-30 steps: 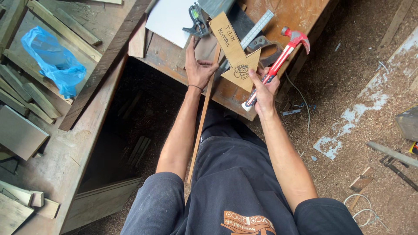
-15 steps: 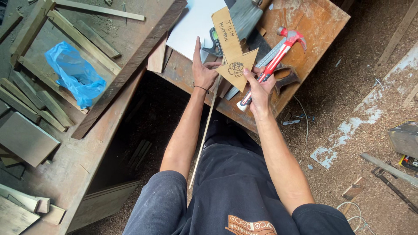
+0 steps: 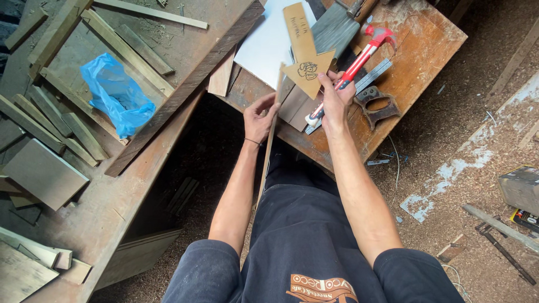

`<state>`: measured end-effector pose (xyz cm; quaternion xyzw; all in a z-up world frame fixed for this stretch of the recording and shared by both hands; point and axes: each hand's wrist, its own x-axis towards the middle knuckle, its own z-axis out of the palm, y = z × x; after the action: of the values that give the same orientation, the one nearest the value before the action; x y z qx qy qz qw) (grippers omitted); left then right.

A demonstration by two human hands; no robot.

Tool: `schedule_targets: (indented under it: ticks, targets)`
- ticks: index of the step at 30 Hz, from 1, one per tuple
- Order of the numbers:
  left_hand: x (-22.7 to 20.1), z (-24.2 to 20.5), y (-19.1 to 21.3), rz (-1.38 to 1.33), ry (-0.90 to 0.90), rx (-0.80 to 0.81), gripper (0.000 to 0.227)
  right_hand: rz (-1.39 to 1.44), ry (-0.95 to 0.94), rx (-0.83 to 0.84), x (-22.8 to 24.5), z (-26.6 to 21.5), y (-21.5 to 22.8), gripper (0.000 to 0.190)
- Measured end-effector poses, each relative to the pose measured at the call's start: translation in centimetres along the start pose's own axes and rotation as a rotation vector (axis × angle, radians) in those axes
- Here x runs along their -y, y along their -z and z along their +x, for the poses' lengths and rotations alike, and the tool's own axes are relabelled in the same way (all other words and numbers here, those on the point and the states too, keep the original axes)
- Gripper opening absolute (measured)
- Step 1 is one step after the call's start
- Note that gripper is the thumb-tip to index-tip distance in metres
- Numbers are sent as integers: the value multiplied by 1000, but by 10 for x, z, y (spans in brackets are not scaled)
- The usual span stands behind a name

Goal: The person smooths a thin wooden stick with a sanding block, then aligns it with a cardboard template and hammers a nail to secure it. Finally, the person uses a hand saw to cut the stick to length.

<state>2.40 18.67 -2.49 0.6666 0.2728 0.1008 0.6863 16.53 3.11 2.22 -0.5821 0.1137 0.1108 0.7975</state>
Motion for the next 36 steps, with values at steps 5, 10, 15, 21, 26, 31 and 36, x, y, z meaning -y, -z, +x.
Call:
schedule_targets:
  ticks: [5,10,15,21,26,31,36]
  targets:
    - [-34,-3,32,-15,-3,-112,33,-11,-158,-17,-7,-1,-20,33]
    - [-47,0,51,91,19,-104,34,-230,-138,-4,-16,1,-34,33]
    - [-36,7,47,120,39,-71,33,-560,37,147,-46,6,-32,28]
    - [-41,8,48,141,40,17,30,-1067,279,268,-70,13,-25,32]
    - [-57,13,50,147,96,56,28,-1278,228,320,-73,3,-40,28]
    - [-69,21,45,299,76,187,26,-1254,305,237,-68,-6,-50,29]
    - [-83,34,28,234,151,258,32,-1043,336,163,-63,2,-32,39]
